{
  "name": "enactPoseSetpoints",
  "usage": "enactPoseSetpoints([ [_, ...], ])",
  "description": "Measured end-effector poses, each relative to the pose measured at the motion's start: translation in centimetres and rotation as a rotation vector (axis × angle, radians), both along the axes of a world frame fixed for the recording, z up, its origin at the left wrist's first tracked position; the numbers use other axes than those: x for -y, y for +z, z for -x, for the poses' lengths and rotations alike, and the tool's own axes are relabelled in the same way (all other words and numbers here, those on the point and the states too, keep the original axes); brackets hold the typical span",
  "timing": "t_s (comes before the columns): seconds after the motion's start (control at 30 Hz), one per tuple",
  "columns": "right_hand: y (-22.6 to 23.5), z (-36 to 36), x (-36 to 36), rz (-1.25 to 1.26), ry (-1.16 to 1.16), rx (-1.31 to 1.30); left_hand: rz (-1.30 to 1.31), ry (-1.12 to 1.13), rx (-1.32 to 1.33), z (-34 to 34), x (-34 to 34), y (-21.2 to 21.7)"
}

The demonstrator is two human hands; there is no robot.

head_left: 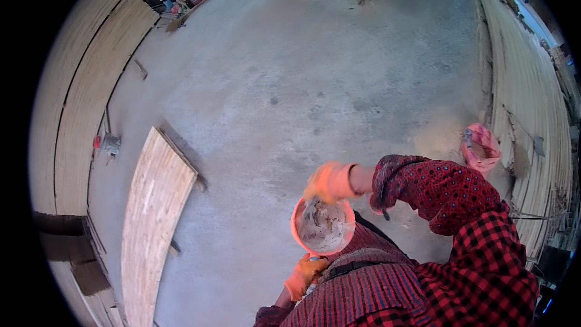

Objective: The person scoops a white powder from a red bucket into a smaller orange bucket using a trowel. They then mix the powder with a liquid in the orange bucket using the trowel. The person walks through a workshop carrying the mixed substance and briefly picks up a yellow fruit from a pile of items before continuing to walk.

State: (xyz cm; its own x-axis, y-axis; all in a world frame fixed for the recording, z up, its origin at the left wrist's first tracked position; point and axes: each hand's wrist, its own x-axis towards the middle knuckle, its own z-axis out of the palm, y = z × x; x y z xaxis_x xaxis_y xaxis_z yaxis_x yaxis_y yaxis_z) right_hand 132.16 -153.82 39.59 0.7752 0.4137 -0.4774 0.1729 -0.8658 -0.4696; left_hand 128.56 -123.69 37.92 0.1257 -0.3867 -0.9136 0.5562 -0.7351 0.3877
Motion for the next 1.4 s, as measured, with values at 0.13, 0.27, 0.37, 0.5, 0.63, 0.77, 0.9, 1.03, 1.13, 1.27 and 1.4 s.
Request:
enactPoseSetpoints([
  [0.13, -10.5, -1.8, 7.1, -0.172, -0.47, 0.107, -0.005, 0.333, 0.0, -8.2, 4.4, -1.4],
  [0.27, -8.2, -0.8, 5.9, -0.241, -0.838, -0.297, 0.1, 0.332, 0.086, -15.6, 9.6, -0.1],
  [0.37, -6.3, -5.2, 3.4, -0.707, -1.191, -0.483, 0.156, 0.462, -0.029, -21.0, 12.9, -1.3],
  [0.5, -2.8, -18.7, 5.2, -1.191, -1.355, -0.761, 0.136, 0.501, -0.059, -30.5, 16.2, -0.5],
  [0.63, -0.6, -35.3, 9.7, -1.312, -1.407, -0.708, 0.227, 0.445, -0.022, -42.6, 17.5, -0.4],
  [0.77, 1.0, -47.0, 14.9, -1.299, -1.547, -0.701, 0.352, 0.413, -0.088, -52.9, 18.6, -0.8],
  [0.9, 1.8, -56.0, 16.9, -0.632, -1.072, -0.089, 0.287, 0.175, -0.011, -63.7, 20.6, 0.7],
  [1.03, 0.2, -64.4, 16.0, -0.021, -0.424, 0.109, 0.529, -0.14, 0.487, -72.8, 21.1, -2.5],
  [1.13, -0.4, -70.5, 17.6, 0.024, -0.094, 0.08, 0.738, -0.34, 0.887, -80.2, 21.9, -3.9],
  [1.27, 0.5, -82.5, 24.5, -0.006, -0.056, 0.093, 0.615, -0.335, 0.546, -92.9, 25.2, -9.0],
  [1.4, 1.2, -102.1, 32.4, -0.051, -0.323, 0.007, 0.125, 0.265, -0.055, -107.6, 29.5, -12.1],
])
